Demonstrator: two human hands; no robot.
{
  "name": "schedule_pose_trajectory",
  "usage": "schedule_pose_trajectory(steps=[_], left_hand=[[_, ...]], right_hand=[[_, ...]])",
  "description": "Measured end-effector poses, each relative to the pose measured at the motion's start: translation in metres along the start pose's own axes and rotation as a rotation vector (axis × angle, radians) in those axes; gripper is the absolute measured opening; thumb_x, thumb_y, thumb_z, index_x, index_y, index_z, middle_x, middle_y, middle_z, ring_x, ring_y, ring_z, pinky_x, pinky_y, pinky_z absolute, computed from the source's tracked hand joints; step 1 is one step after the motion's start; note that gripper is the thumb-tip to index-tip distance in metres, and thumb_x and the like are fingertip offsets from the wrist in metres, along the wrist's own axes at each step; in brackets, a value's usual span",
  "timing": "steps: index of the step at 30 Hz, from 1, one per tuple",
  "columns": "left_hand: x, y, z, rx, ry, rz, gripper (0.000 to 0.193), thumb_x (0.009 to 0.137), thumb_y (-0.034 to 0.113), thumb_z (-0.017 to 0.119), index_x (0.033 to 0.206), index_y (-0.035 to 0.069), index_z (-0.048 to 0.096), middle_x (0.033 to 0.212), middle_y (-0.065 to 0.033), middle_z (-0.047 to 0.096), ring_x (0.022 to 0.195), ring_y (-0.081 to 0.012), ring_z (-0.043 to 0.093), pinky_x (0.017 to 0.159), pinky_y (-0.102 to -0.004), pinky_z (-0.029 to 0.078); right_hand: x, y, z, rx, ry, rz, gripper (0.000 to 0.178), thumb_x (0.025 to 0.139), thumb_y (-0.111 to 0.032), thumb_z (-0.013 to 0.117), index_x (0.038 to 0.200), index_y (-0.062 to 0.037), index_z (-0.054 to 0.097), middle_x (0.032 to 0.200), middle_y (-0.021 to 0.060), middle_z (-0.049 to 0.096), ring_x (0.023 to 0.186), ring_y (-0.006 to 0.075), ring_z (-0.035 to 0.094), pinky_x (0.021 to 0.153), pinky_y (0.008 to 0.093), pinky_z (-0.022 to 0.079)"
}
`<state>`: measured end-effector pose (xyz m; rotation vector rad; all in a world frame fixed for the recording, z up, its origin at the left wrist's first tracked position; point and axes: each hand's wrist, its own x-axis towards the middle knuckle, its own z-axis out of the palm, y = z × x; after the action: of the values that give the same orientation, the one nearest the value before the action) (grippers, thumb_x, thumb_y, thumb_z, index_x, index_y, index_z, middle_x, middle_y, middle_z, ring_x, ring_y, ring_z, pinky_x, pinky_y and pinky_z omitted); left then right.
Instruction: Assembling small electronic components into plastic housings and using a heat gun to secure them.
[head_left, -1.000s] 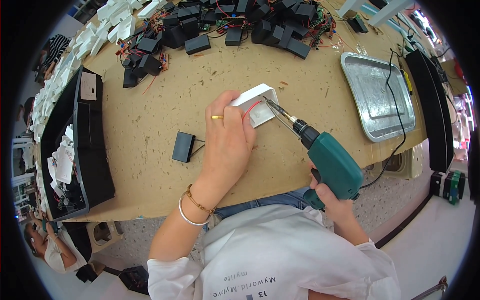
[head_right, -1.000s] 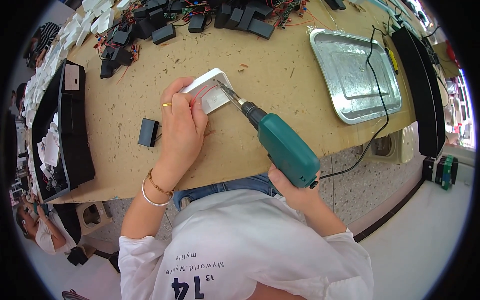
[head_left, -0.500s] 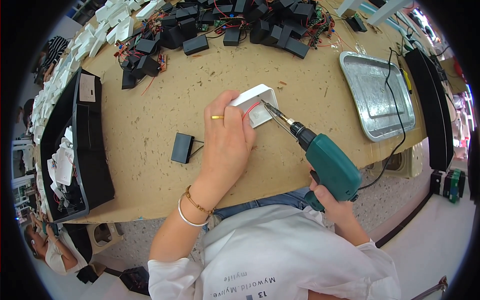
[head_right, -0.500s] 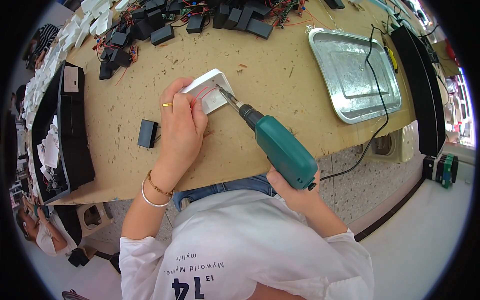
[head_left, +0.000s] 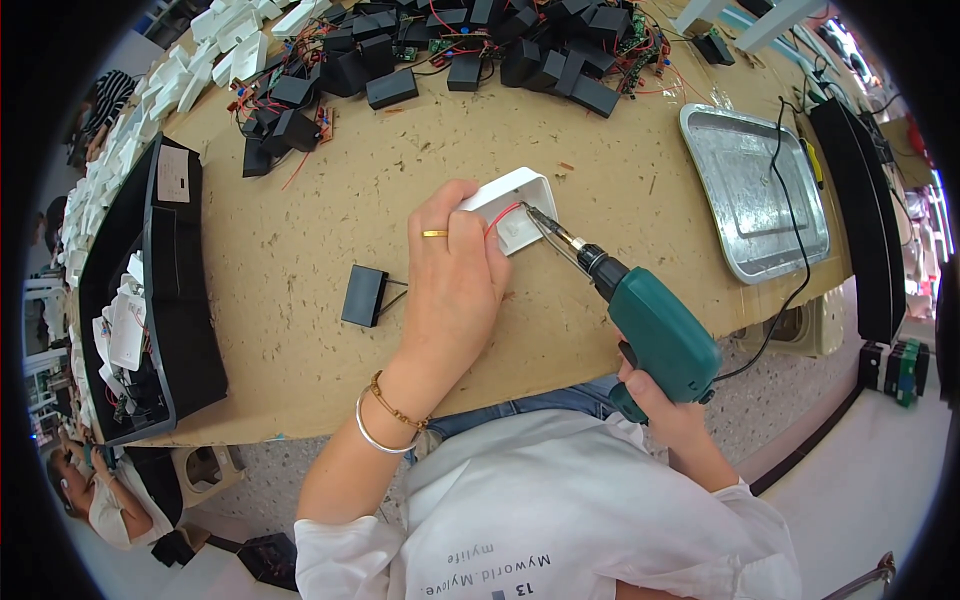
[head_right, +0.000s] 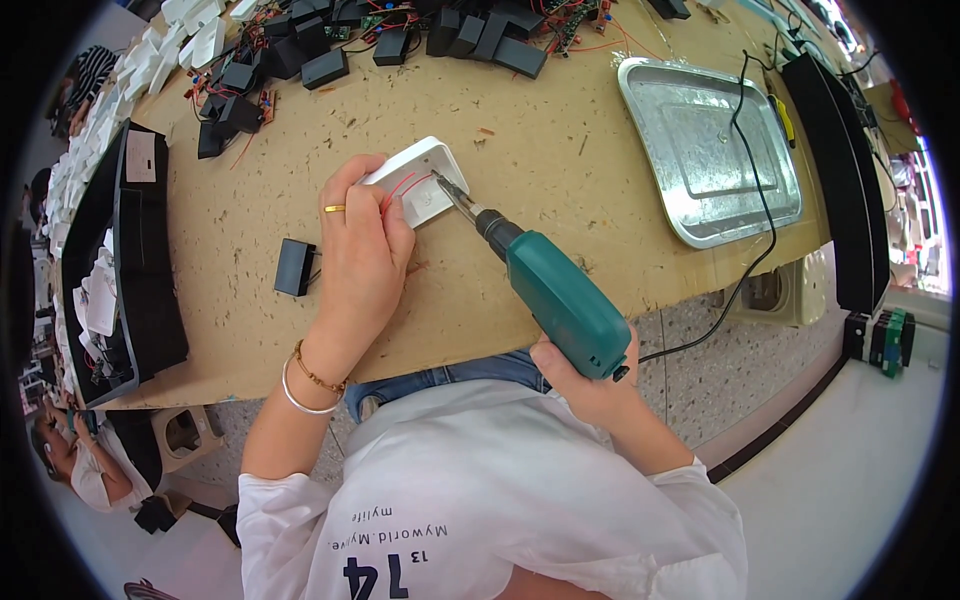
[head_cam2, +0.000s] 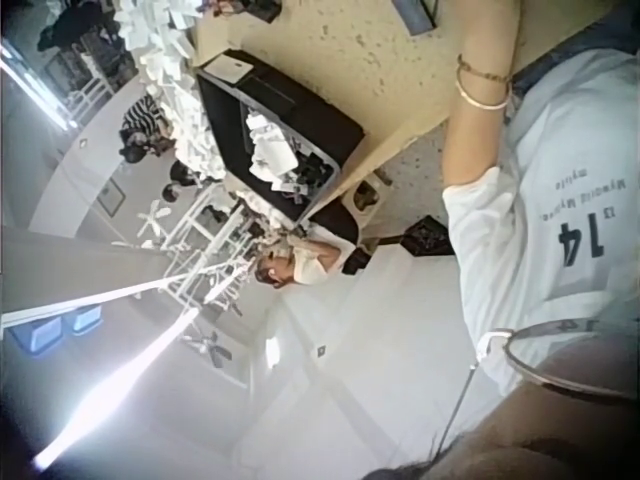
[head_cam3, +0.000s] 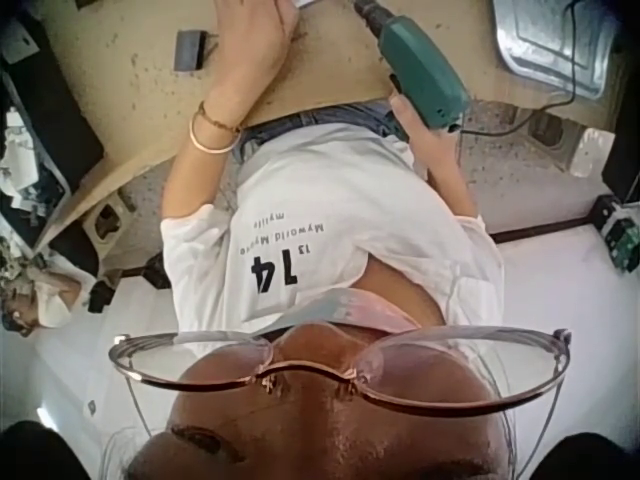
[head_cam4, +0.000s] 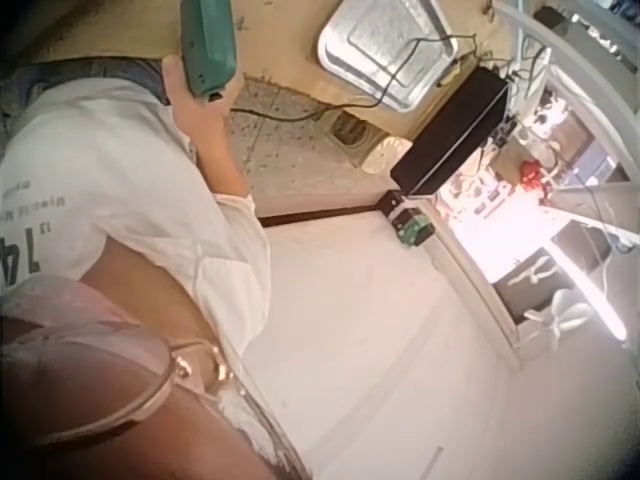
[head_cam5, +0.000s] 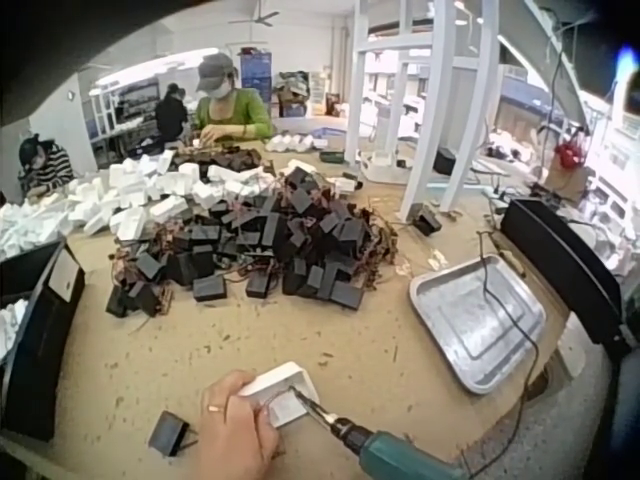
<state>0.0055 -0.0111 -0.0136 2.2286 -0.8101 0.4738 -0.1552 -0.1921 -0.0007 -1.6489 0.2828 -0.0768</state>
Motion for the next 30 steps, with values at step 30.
schedule_pose_trajectory(steps=[30], left_hand=[[0.0007,-0.0002,0.0012,0.023,0.008,-0.001,0.021,0.076,-0.005,0.057,0.091,-0.005,0.042,0.117,-0.0242,0.044,0.103,-0.0395,0.045,0.086,-0.0433,0.044]], right_hand=[[-0.0015,-0.0040,-0.0056,-0.087,-0.030,0.048,0.037,0.083,-0.018,0.065,0.113,0.0017,0.055,0.092,0.0070,0.059,0.076,0.0122,0.055,0.069,0.0270,0.045]])
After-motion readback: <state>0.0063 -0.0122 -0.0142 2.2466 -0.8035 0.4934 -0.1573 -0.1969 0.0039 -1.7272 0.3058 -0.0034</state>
